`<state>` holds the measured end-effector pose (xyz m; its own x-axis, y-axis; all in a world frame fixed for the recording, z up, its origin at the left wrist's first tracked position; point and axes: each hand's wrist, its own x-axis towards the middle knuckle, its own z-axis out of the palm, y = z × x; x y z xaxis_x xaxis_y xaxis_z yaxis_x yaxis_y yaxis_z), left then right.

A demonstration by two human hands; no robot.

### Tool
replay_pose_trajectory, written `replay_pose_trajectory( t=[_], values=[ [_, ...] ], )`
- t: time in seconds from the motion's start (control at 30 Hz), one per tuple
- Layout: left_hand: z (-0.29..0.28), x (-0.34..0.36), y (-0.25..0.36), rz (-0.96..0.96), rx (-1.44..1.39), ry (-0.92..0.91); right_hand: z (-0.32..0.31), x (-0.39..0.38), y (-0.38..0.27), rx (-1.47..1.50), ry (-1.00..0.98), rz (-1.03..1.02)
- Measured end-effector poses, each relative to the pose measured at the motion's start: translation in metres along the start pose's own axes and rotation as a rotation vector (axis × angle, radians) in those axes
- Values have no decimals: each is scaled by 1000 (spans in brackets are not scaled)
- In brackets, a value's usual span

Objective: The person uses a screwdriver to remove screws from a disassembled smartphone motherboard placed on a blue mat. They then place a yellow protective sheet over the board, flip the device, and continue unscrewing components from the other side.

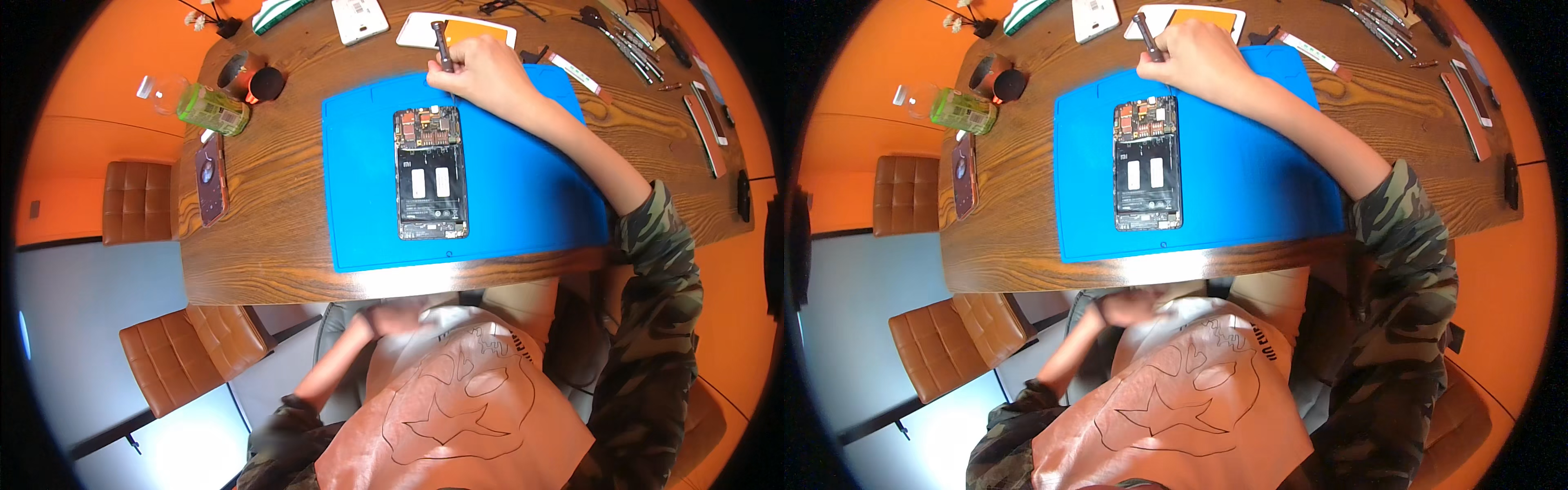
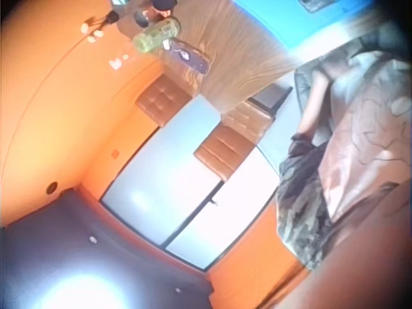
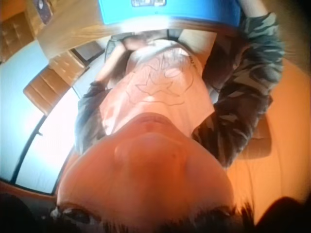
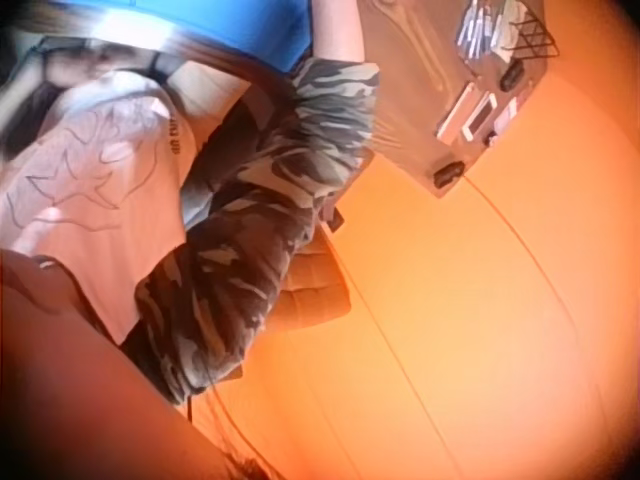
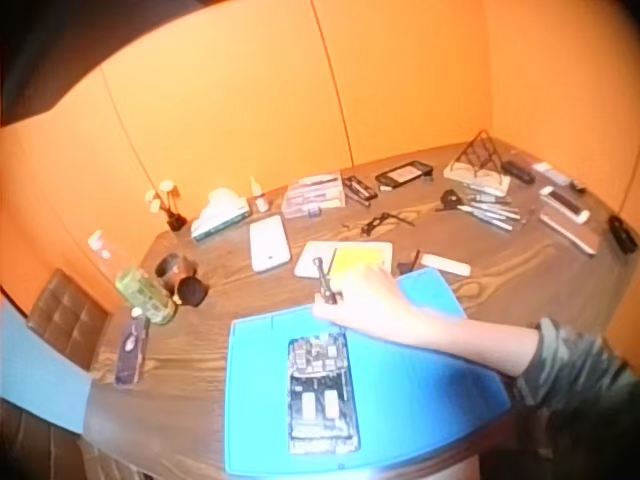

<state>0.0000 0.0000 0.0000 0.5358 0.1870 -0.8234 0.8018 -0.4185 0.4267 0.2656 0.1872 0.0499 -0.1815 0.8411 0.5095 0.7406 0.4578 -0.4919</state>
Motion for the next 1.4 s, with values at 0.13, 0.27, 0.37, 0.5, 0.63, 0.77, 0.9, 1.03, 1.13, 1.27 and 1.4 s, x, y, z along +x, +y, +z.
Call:
replay_pose_trajectory(
  t=[0.13, 0.27, 0.37, 0.5, 0.63, 0.77, 0.9, 1.03, 1.13, 1.27, 1.4],
  values=[
    [-92, -107, 44, 714, -209, -17, 0, 2, -5, -39, -38, 68],
    [-185, -108, 60, 314, 388, 1443, -1, -1, -10, -82, -3, 74],
    [-255, -44, 38, 674, 485, 1589, -2, -3, -11, -79, 10, 52],
    [-282, 12, 19, 590, 302, 1169, 1, -6, -8, -65, 1, 82],
    [-278, 8, 34, 601, 279, 1209, 6, -9, -5, 20, -27, 161],
    [-284, 5, 30, 618, 277, 1204, -6, -5, -1, 711, -135, 144],
    [-286, 19, 20, 818, 161, 1107, -31, -2, 4, 711, -225, 81],
    [-286, 22, 24, 835, 203, 1119, -30, -8, 2, 573, -186, 238],
    [-286, 20, 25, 743, 151, 1091, -25, -11, -3, 697, -138, 131],
    [-285, 25, 25, 852, 252, 1136, -27, -8, -10, 674, -164, 261],
    [-282, 35, 30, 873, 193, 1163, -29, -11, -13, 336, -143, 186]
  ],
)
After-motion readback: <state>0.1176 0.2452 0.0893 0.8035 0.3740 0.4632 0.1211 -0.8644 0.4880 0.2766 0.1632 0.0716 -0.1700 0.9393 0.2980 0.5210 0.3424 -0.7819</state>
